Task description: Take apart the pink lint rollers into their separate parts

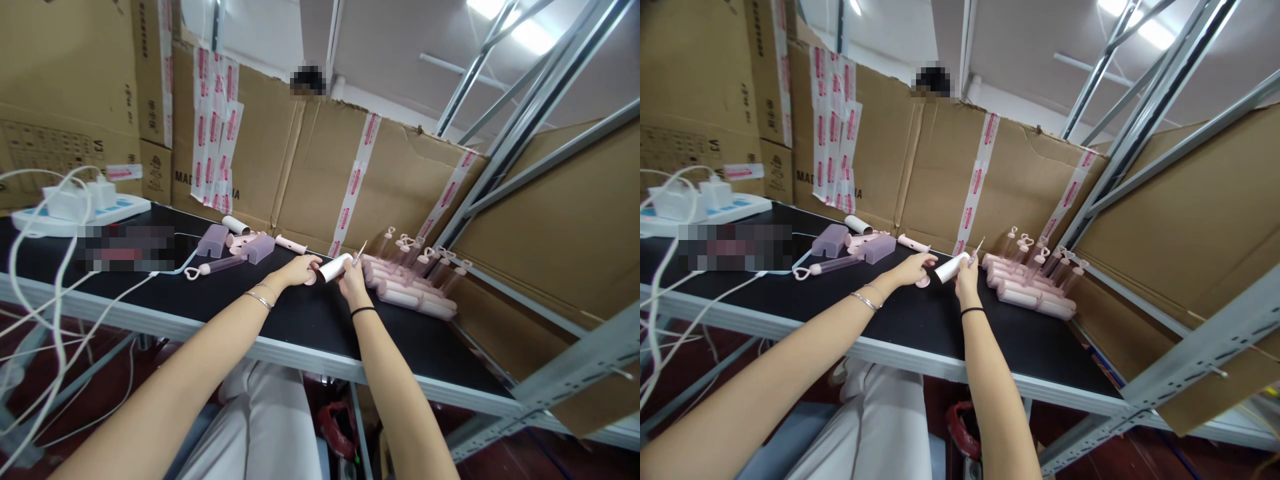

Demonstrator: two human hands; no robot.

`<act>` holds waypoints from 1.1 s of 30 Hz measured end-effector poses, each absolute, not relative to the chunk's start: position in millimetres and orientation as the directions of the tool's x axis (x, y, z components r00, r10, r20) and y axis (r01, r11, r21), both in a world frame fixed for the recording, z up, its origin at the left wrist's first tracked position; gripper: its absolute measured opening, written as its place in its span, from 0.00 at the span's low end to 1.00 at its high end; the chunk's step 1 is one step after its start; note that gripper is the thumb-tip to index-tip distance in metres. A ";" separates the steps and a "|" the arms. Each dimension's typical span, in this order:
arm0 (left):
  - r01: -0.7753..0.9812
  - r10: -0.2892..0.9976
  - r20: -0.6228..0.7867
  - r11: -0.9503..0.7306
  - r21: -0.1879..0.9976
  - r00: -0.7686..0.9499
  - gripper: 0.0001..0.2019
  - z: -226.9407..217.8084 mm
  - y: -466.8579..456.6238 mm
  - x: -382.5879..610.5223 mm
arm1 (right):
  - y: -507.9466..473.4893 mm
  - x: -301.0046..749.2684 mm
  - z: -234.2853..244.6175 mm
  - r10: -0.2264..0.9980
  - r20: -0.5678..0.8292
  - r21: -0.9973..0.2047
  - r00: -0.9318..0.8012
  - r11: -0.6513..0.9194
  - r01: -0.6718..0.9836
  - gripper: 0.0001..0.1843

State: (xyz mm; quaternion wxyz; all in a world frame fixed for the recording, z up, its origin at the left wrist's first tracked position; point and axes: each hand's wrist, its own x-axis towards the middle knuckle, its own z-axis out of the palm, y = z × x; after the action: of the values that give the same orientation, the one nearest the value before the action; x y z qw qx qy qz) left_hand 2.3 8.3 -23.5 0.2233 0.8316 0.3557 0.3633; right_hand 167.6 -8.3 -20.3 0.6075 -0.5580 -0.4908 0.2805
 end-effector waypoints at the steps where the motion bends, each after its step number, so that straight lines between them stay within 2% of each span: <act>1: 0.466 0.773 0.455 -0.632 0.619 0.442 0.27 -24.8 10.9 1.3 | -8.9 168.6 -19.8 0.853 0.381 -0.903 0.357 0.260 0.341 0.30; 3: 0.501 0.785 0.504 -0.618 0.606 0.360 0.27 -26.4 15.3 -0.1 | -10.3 170.4 -18.5 0.766 0.588 -0.736 0.261 0.373 0.565 0.32; 5: 0.425 0.781 0.540 -0.624 0.655 0.315 0.24 -26.0 17.6 -0.1 | -11.7 170.6 -17.1 0.697 0.712 -0.560 0.084 0.491 0.668 0.35; 8: 0.187 0.780 0.530 -0.606 0.774 0.334 0.27 -23.3 17.0 2.5 | -13.8 167.0 -16.3 0.695 0.698 -0.429 -0.172 0.598 0.677 0.36; 11: 0.095 0.777 0.489 -0.564 0.820 0.395 0.28 -22.1 15.6 5.0 | -15.3 163.2 -17.4 0.736 0.600 -0.425 -0.314 0.626 0.654 0.35; 16: 0.074 0.846 0.434 -0.476 0.876 0.311 0.23 -23.8 16.8 4.8 | -8.5 171.2 -23.9 0.835 0.504 -0.495 -0.220 0.488 0.719 0.31; 20: 0.105 0.843 0.450 -0.497 0.861 0.295 0.24 -26.4 20.7 3.7 | -1.6 181.3 -28.2 0.881 0.438 -0.481 -0.178 0.397 0.782 0.27; 23: 0.198 0.811 0.506 -0.569 0.798 0.293 0.23 -29.3 25.3 1.0 | -6.9 182.0 -23.6 0.855 0.496 -0.422 -0.149 0.388 0.819 0.23; 26: 0.292 0.776 0.582 -0.631 0.719 0.243 0.22 -29.0 26.7 -3.8 | -22.1 177.3 -11.9 0.826 0.561 -0.362 -0.052 0.302 0.882 0.17; 29: 0.381 0.730 0.676 -0.657 0.651 0.104 0.20 -23.9 23.5 -8.0 | -39.7 168.9 0.0 0.860 0.509 -0.317 -0.019 0.208 0.925 0.16; 33: 0.475 0.660 0.749 -0.641 0.603 -0.060 0.20 -17.1 18.9 -10.6 | -53.5 156.6 8.5 0.849 0.518 -0.182 -0.100 0.224 0.957 0.16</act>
State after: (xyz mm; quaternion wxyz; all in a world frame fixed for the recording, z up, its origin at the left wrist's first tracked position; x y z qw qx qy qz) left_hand -10.6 18.9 -17.1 0.0773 0.6813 0.4163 0.5971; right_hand 156.6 -53.5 8.5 0.2685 -0.6146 -0.7348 -0.1008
